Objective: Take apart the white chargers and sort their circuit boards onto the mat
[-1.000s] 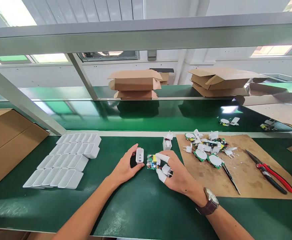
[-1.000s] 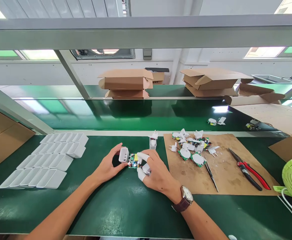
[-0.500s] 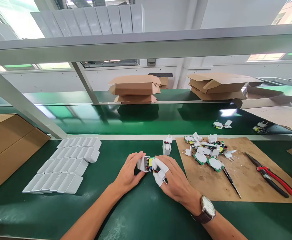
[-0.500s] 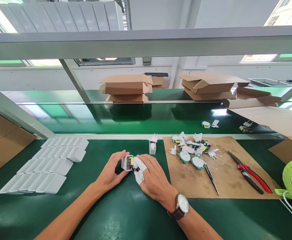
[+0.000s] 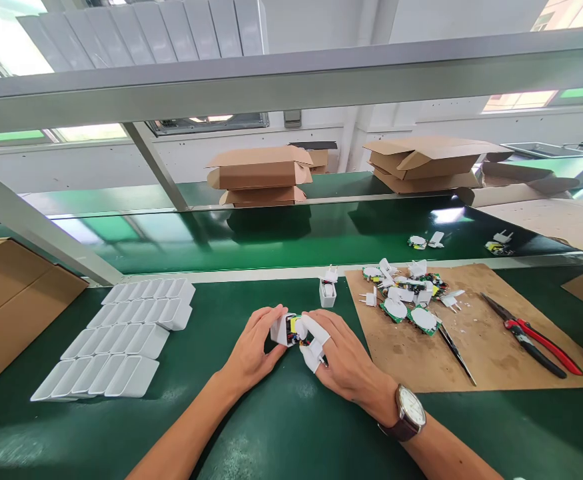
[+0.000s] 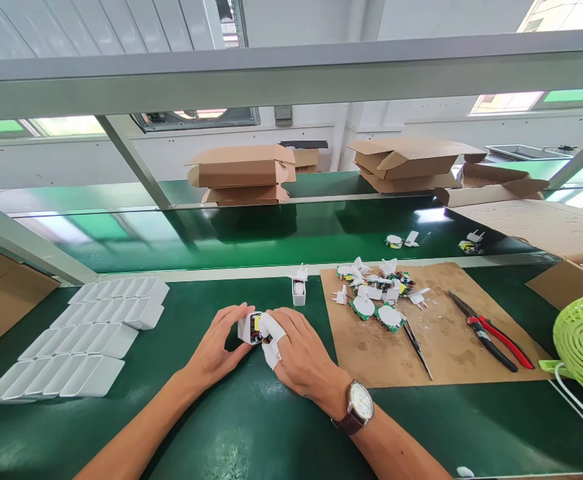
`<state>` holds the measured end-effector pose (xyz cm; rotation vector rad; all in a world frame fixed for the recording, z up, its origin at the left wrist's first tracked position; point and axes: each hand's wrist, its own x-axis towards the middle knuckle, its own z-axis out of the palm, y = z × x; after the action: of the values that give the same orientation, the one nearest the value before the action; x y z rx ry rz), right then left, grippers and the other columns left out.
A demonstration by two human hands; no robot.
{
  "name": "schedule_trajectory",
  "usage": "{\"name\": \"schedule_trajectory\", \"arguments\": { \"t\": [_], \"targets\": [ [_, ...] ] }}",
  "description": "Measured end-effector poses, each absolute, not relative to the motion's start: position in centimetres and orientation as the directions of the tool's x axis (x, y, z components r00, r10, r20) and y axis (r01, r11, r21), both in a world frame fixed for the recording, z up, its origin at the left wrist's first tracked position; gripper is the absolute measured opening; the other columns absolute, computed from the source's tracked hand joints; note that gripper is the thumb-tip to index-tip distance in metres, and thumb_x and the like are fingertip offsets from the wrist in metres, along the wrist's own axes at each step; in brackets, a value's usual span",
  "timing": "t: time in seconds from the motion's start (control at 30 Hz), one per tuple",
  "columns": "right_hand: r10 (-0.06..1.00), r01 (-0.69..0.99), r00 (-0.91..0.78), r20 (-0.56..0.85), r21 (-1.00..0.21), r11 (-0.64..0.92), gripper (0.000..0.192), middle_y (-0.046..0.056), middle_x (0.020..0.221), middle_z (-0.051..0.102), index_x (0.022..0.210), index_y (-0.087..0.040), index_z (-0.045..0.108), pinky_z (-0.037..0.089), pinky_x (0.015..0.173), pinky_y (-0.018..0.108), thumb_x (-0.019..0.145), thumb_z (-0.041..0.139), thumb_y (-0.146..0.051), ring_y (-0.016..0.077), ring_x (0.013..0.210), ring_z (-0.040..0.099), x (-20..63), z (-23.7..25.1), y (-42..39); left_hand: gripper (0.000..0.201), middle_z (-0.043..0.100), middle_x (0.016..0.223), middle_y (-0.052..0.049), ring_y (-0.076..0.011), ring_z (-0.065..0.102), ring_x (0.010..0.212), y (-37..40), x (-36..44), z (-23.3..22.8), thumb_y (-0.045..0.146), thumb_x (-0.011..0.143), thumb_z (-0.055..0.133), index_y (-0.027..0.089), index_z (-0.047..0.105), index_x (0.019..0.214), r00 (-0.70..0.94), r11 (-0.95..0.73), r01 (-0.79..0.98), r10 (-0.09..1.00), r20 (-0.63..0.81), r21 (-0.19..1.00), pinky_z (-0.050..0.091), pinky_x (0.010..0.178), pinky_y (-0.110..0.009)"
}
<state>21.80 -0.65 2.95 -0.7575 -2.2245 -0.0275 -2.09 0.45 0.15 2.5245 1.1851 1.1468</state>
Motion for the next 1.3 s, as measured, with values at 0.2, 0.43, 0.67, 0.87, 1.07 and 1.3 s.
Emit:
{"name": "schedule_trajectory", "arguments": {
  "t": [0.2,0.43,0.67,0.87,1.07,1.3],
  "targets": [
    [0.518,0.523,-0.533,0.669,-0.221,0.823,0.060,0.023,0.132,0.061,0.144,-0.009,0.044,0.056,0.100,0.057,0.085,0.049,-0.003,0.0347,0.127,0.056,21.81,3.39,-0.84,0.071,0.064,0.136,-0.011,-0.0274,0.059,0.125,0.46,-1.94,0.43,0.017,0.095,0.062,0.028,0.028,0.157,0.409,-0.692,0.607,0.694,0.593,0.391,0.056,0.104,-0.047],
    [0.489,0.533,-0.526,0.696,-0.179,0.827,0.057,0.023,0.128,0.061,0.137,-0.007,0.049,0.058,0.098,0.054,0.081,0.048,0.000,0.0340,0.126,0.055,21.73,3.47,-0.76,0.069,0.065,0.135,-0.011,-0.0278,0.059,0.123,0.40,-1.98,0.54,0.019,0.096,0.062,0.028,0.028,0.156,0.412,-0.689,0.616,0.695,0.590,0.382,0.056,0.102,-0.048],
    [0.499,0.533,-0.533,0.683,-0.187,0.825,0.052,0.023,0.132,0.061,0.131,-0.011,0.053,0.057,0.098,0.058,0.081,0.048,-0.001,0.0348,0.127,0.055,21.77,3.57,-0.84,0.069,0.066,0.134,-0.011,-0.0288,0.060,0.123,0.43,-1.87,0.39,0.019,0.095,0.063,0.028,0.030,0.155,0.405,-0.680,0.636,0.697,0.592,0.365,0.056,0.103,-0.049],
    [0.503,0.516,-0.527,0.685,-0.213,0.830,0.050,0.025,0.131,0.061,0.129,-0.009,0.055,0.056,0.099,0.059,0.080,0.048,0.000,0.0354,0.129,0.054,21.81,3.11,-0.72,0.069,0.065,0.135,-0.010,-0.0281,0.059,0.125,0.43,-1.98,0.29,0.020,0.095,0.063,0.029,0.030,0.155,0.407,-0.677,0.630,0.705,0.581,0.380,0.055,0.105,-0.048],
    [0.508,0.517,-0.519,0.687,-0.221,0.827,0.056,0.022,0.133,0.062,0.135,-0.010,0.053,0.056,0.101,0.057,0.081,0.049,0.001,0.0342,0.131,0.053,21.82,3.14,-0.73,0.069,0.066,0.134,-0.011,-0.0282,0.060,0.124,0.46,-1.87,0.43,0.022,0.096,0.063,0.029,0.029,0.156,0.406,-0.686,0.621,0.696,0.593,0.380,0.056,0.103,-0.048],
    [0.511,0.515,-0.531,0.676,-0.223,0.828,0.059,0.023,0.131,0.062,0.144,-0.009,0.045,0.057,0.099,0.056,0.086,0.049,-0.002,0.0339,0.127,0.056,21.66,2.97,-0.66,0.070,0.066,0.134,-0.010,-0.0277,0.061,0.125,0.41,-1.74,0.44,0.020,0.095,0.064,0.031,0.030,0.156,0.409,-0.685,0.610,0.703,0.582,0.399,0.056,0.104,-0.048]
  ]
}}
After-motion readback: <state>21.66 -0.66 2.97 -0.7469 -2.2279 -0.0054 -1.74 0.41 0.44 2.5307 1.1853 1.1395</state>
